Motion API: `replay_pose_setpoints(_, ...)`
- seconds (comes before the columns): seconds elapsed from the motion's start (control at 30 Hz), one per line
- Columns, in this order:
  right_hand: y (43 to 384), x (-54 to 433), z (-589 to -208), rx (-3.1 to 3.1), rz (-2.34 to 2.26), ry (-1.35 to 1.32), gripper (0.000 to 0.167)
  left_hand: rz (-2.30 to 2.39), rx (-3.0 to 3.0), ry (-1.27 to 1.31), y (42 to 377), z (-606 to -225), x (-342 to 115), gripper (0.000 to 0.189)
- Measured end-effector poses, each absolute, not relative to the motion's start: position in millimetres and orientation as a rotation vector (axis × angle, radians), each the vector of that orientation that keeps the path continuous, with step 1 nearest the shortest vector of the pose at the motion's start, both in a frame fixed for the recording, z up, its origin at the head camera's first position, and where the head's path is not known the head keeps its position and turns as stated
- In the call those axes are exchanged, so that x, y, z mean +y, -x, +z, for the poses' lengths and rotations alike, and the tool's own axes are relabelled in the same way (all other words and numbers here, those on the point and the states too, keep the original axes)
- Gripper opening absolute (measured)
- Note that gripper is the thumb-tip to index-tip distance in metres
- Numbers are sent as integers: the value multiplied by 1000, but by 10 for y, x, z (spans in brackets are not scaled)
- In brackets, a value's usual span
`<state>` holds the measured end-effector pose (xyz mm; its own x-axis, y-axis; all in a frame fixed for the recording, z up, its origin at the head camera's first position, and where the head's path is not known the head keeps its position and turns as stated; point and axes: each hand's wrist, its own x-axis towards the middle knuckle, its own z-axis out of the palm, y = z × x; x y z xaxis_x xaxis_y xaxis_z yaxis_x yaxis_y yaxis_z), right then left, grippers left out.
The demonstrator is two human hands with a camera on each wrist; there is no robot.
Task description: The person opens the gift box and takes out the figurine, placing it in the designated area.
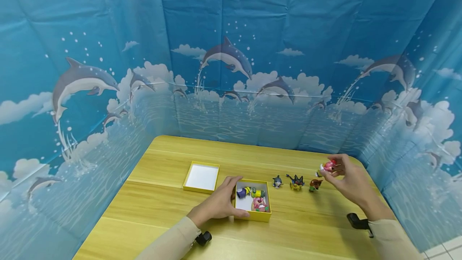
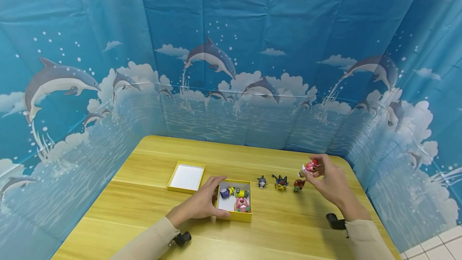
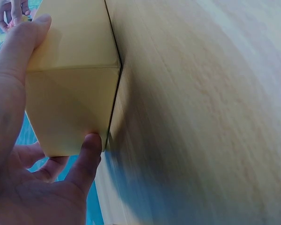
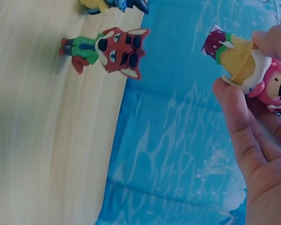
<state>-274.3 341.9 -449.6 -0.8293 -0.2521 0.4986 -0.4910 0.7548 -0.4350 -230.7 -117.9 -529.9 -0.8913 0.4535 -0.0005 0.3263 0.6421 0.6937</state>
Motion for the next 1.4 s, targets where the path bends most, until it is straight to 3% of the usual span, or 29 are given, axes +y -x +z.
replay_pose_setpoints(1.4,2788,3829,-5042,-2622,803,-376,57,1073,2692,-628,2304,-5284,-1174,131)
